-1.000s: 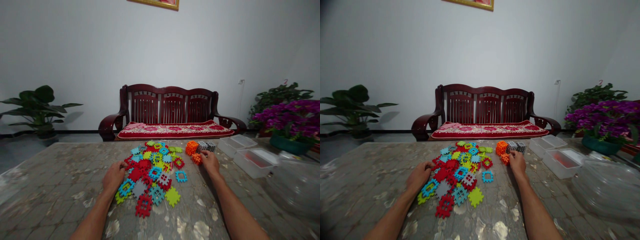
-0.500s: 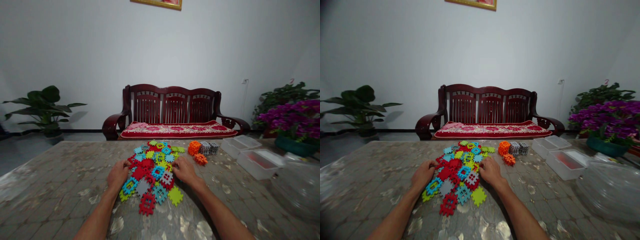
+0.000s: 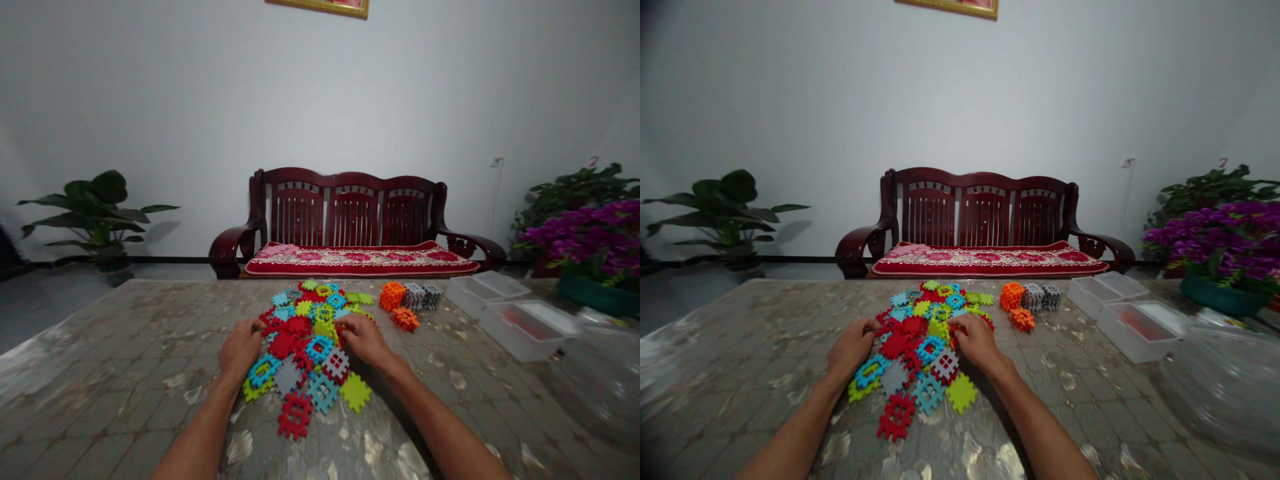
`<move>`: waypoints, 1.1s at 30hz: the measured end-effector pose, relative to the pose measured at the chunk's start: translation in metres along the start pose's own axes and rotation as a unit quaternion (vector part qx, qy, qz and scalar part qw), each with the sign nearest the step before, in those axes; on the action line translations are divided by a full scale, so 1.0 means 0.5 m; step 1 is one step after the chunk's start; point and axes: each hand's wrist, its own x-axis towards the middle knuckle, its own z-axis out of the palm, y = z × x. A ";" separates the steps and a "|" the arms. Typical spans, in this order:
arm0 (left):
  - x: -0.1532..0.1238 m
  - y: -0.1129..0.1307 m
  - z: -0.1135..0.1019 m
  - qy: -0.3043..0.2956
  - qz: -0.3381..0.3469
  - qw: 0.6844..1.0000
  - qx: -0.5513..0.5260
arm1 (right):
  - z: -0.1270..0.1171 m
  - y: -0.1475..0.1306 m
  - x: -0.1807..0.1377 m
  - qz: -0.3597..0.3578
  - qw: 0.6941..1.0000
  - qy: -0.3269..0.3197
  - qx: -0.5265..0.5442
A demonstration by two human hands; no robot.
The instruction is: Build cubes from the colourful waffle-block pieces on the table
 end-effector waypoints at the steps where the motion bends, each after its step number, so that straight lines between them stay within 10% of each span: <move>1: 0.000 0.000 0.000 0.001 0.000 1.000 0.001 | -0.004 0.001 -0.003 0.005 0.999 0.000 -0.048; 11: 0.000 -0.002 0.002 0.001 0.001 1.000 0.010 | -0.009 -0.020 -0.018 0.033 0.977 -0.023 -0.210; 20: 0.001 -0.003 0.004 0.012 0.009 1.000 0.010 | -0.007 0.013 -0.006 0.072 0.992 0.090 -0.050; 26: -0.002 0.000 0.001 0.011 0.001 1.000 0.005 | -0.079 0.036 0.004 0.089 0.966 0.168 -0.173; 33: -0.001 -0.001 0.001 0.010 0.003 1.000 0.010 | -0.082 0.065 0.003 0.092 0.988 0.064 -0.105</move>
